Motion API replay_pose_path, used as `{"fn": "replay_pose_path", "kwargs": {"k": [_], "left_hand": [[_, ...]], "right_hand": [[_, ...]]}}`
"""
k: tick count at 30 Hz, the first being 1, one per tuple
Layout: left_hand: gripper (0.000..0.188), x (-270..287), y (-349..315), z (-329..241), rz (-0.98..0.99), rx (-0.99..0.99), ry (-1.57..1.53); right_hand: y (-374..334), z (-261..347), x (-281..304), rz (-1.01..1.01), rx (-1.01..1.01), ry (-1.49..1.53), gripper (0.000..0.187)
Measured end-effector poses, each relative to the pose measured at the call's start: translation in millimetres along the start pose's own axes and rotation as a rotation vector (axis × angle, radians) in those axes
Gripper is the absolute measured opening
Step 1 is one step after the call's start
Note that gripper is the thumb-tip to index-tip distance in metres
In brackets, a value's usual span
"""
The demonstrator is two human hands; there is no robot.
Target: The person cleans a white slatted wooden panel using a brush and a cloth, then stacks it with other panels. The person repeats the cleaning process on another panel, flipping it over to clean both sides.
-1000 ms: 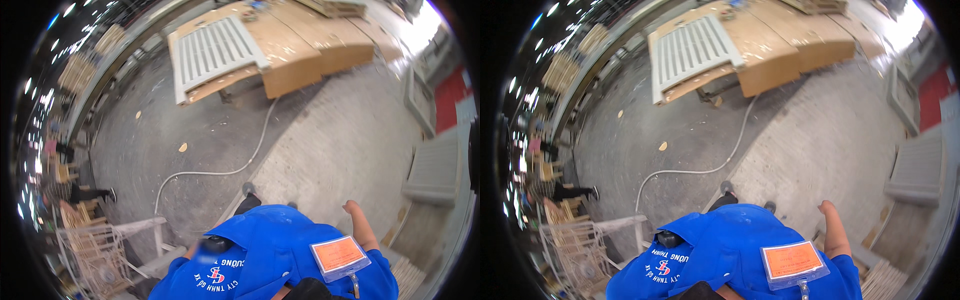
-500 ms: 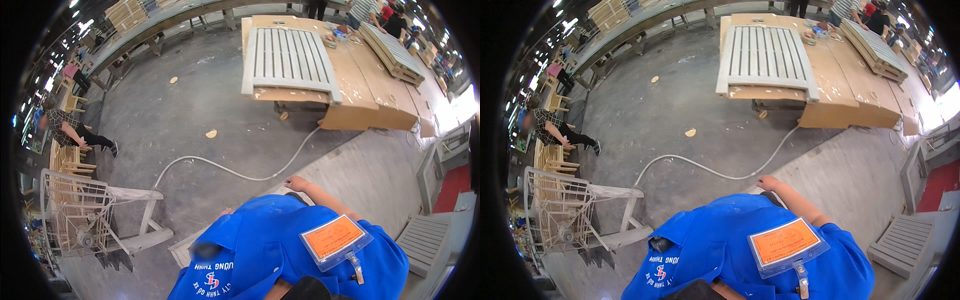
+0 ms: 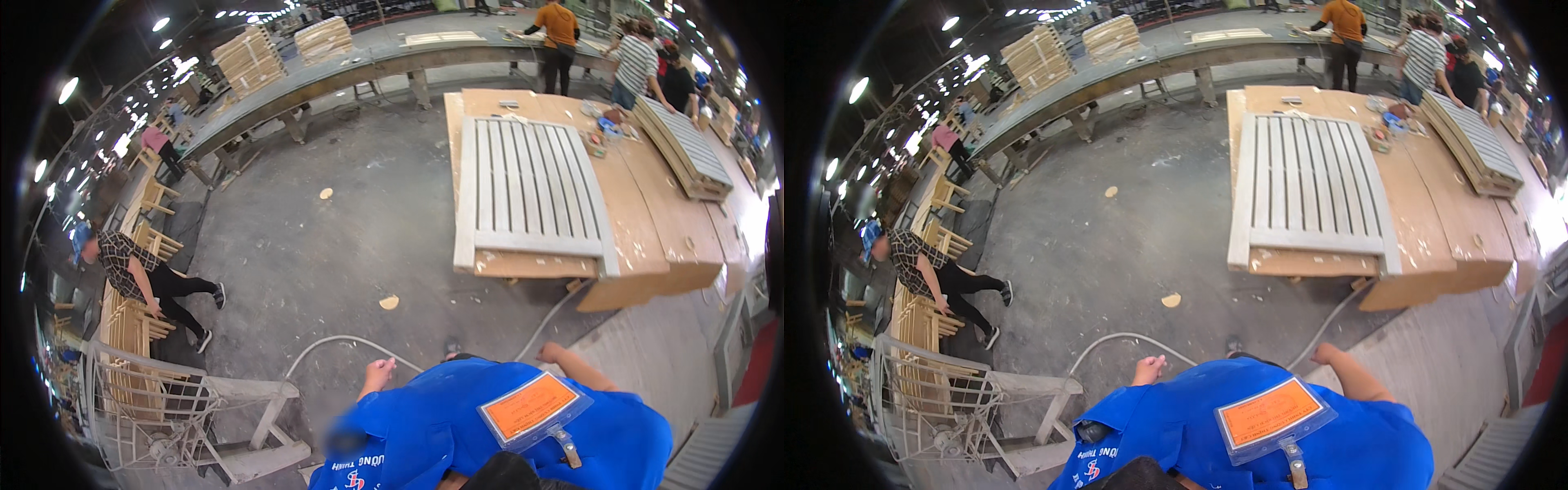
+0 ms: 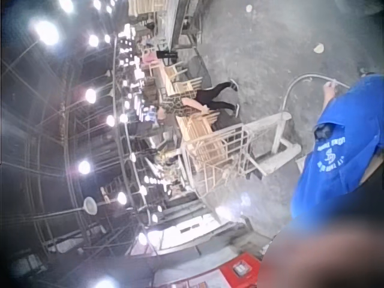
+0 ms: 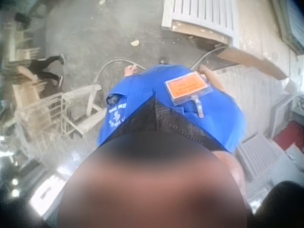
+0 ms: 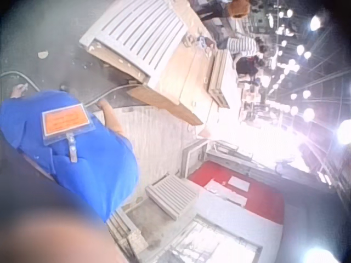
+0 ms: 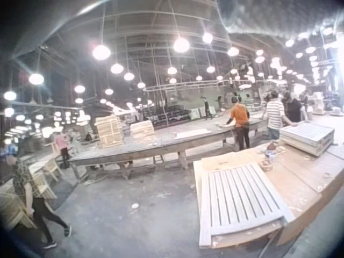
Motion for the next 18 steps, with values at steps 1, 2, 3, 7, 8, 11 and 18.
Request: {"fn": "replay_pose_path", "kwargs": {"k": [1,2,3,7,8,11,18], "left_hand": [[0.026,9.6,23.0,-12.3,-0.071,-0.003,0.093],[0.028,19.1,45.3,-23.4,-0.08,0.022,0.186],[0.03,31.0,61.0,-28.7,-0.082,0.066,0.311],[0.033,83.6,95.6,-35.5,-0.05,0.046,0.447],[0.032,96.7,103.4,-36.1,-0.092,0.025,0.426],[0.033,128.8,126.4,-32.4,-0.168,0.081,0.443],[0.03,192.0,238.6,-54.3,-0.198,0.148,0.497]], "right_hand": [[15.0,12.0,19.1,-0.037,0.039,0.045,0.043],[30.0,29.8,39.2,-0.055,0.058,0.084,0.043],[50.9,54.8,64.5,-0.028,0.134,0.093,0.042],[101.7,154.8,172.9,-0.089,0.465,0.289,0.037],[111.1,174.4,200.1,-0.134,0.507,0.297,0.035],[130.9,211.1,268.1,-0.147,0.526,0.511,0.031],[132.2,301.0,453.4,-0.194,0.758,0.889,0.039]]}}
Point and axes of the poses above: each hand's wrist, its own y-axis towards the middle knuckle, its own x-axis out of the back of the hand, z = x × y, the point moved 3 cm from there along y, towards the middle knuckle
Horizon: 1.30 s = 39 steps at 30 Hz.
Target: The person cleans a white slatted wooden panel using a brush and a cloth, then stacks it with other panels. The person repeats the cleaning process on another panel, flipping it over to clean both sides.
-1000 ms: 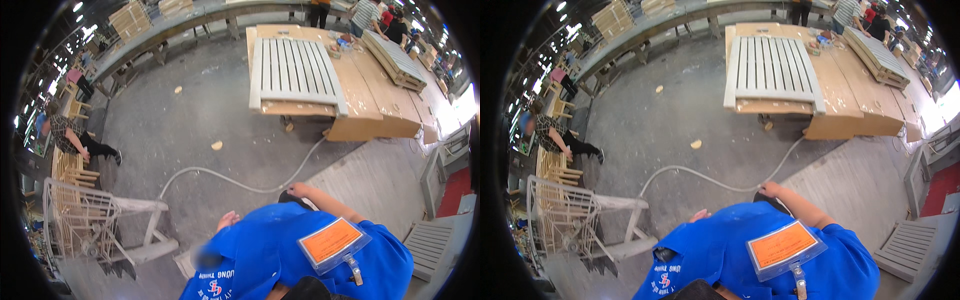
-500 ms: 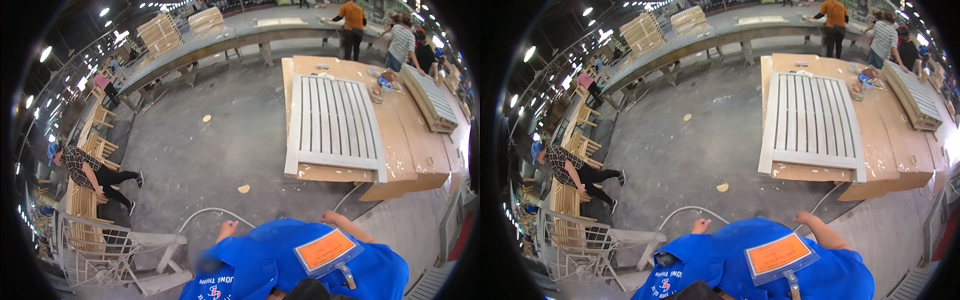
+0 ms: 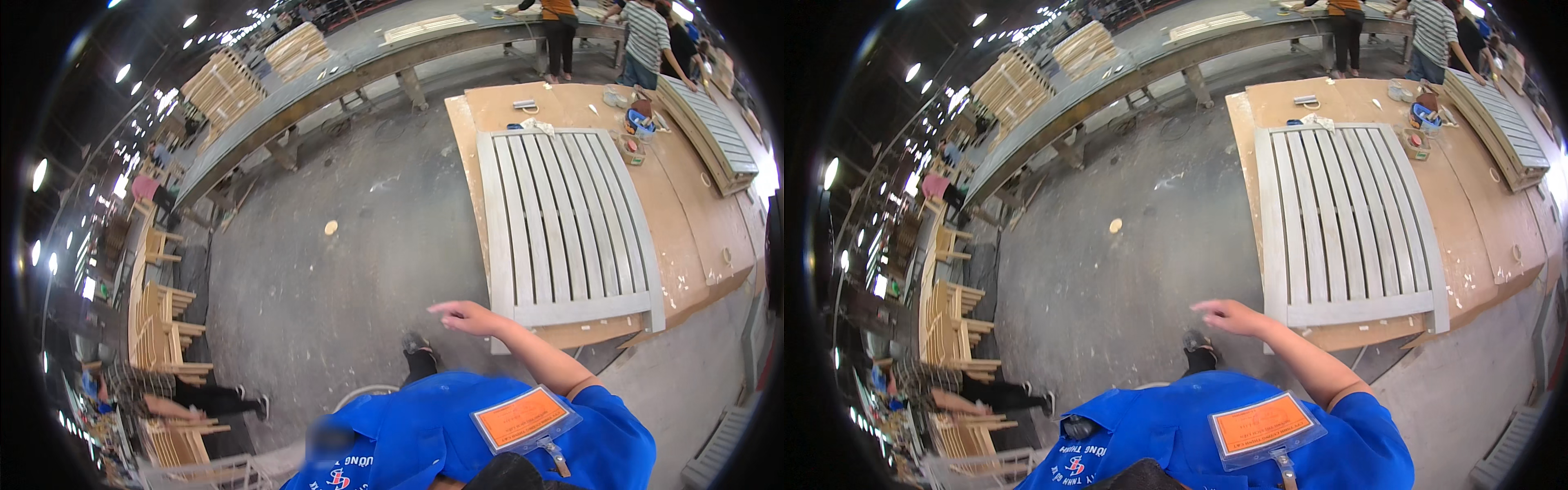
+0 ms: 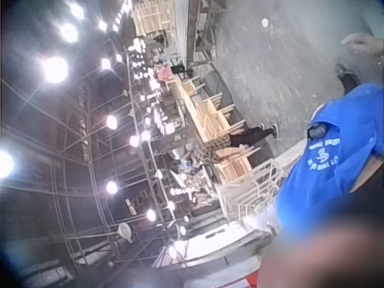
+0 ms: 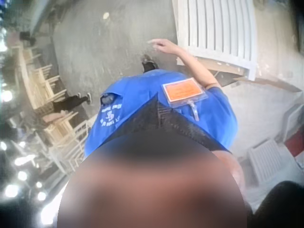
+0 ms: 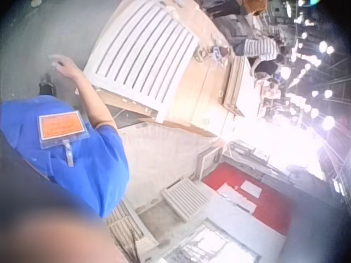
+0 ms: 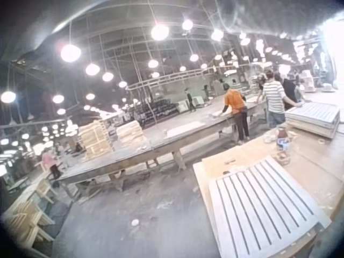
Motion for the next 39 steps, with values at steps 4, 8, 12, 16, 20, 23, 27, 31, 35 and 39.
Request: {"fn": "replay_pose_path", "kwargs": {"k": [4,8,12,16,20,23,27,31,35,39], "left_hand": [[0.029,53.4,100.5,-24.5,0.03,-0.009,0.07],[0.027,125.9,206.7,-77.8,0.036,-0.135,0.136],[0.026,177.2,308.4,-171.0,0.086,-0.264,0.126],[0.027,180.0,403.1,-305.1,0.257,-0.28,-0.019],[0.033,169.8,476.2,-419.7,0.295,-0.52,-0.06],[0.036,167.6,536.7,-455.4,0.276,-0.636,0.036],[0.03,186.4,615.2,-444.0,0.399,-0.679,0.0],[0.032,197.6,652.2,-390.2,0.356,-0.219,0.123],[0.035,200.5,690.6,-403.2,0.336,-0.084,0.051],[0.038,203.9,764.0,-462.2,0.358,-0.083,0.017]], "right_hand": [[50.6,159.2,55.0,-0.084,0.577,0.145,0.046],[76.4,291.7,60.3,0.05,1.215,0.234,0.05],[138.0,345.5,49.7,-0.013,1.444,0.261,0.048],[200.2,363.7,64.4,-0.046,1.47,0.222,0.045],[261.6,363.4,98.8,-0.079,1.487,0.173,0.043],[308.5,356.8,137.3,-0.081,1.519,0.158,0.042],[376.0,359.2,203.5,-0.052,1.574,0.136,0.04],[463.1,367.7,265.6,0.012,1.587,0.176,0.038],[553.6,371.5,314.3,0.003,1.571,0.201,0.036],[651.4,367.1,356.2,-0.04,1.555,0.159,0.035]]}}
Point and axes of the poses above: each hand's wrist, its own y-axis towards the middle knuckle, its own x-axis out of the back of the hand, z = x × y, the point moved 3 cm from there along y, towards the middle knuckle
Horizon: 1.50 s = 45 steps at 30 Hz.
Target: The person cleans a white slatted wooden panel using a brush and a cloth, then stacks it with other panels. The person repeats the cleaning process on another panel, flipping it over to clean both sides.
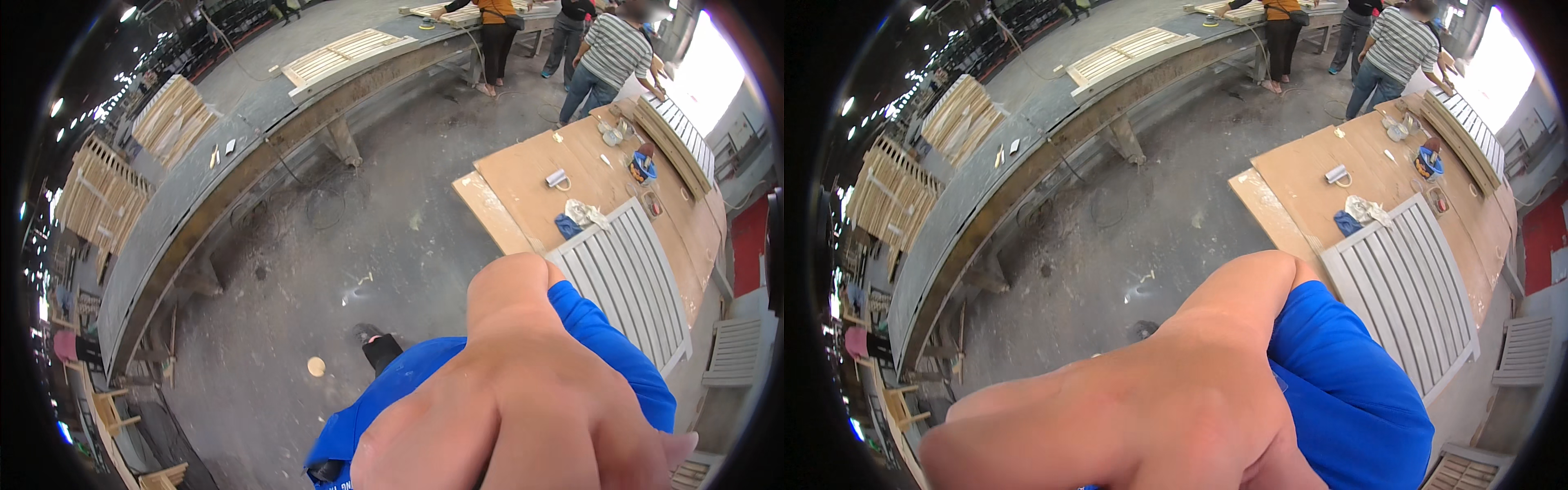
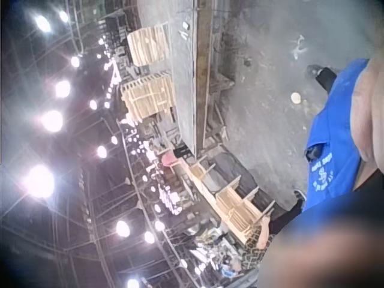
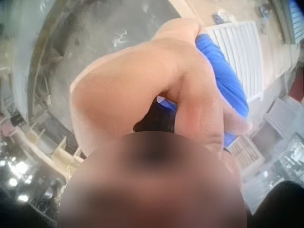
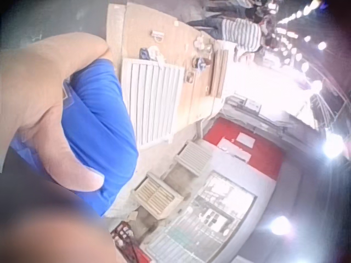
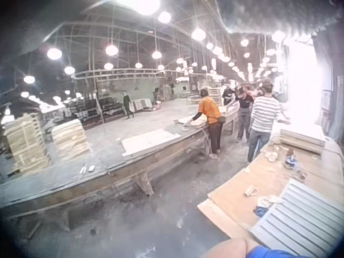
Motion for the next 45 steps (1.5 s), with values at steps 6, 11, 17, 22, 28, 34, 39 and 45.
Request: {"fn": "replay_pose_path", "kwargs": {"k": [6,11,17,22,28,34,39,45], "left_hand": [[0.042,88.1,131.3,-48.2,0.02,-0.053,0.075],[0.046,275.2,248.1,-113.3,-0.199,-0.223,0.365],[0.028,429.3,356.1,-354.9,-0.295,-0.472,0.1],[0.038,394.1,363.8,-484.6,-0.117,-0.642,0.132],[0.038,387.0,387.7,-481.5,-0.083,-0.444,0.178],[0.037,398.8,423.7,-433.9,-0.149,0.017,-0.077],[0.039,426.7,496.0,-494.3,-0.162,-0.156,-0.279],[0.032,528.3,623.1,-642.7,-0.486,-0.518,-0.173]], "right_hand": [[12.5,-133.9,51.0,-0.031,-0.003,-0.054,0.033],[32.5,-214.8,92.9,-0.092,0.003,-0.12,0.032],[32.4,-291.3,151.9,-0.205,-0.02,-0.216,0.031],[-17.5,-350.5,243.7,-0.581,-0.546,-0.462,0.031],[-203.3,-443.3,474.7,-0.5,-1.202,-0.702,0.049],[-344.2,-516.0,544.9,-0.094,-1.957,-0.629,0.042],[-331.7,-573.6,577.0,0.283,-1.97,-0.694,0.046],[-326.1,-615.7,601.5,0.203,-2.044,-0.915,0.046]]}}
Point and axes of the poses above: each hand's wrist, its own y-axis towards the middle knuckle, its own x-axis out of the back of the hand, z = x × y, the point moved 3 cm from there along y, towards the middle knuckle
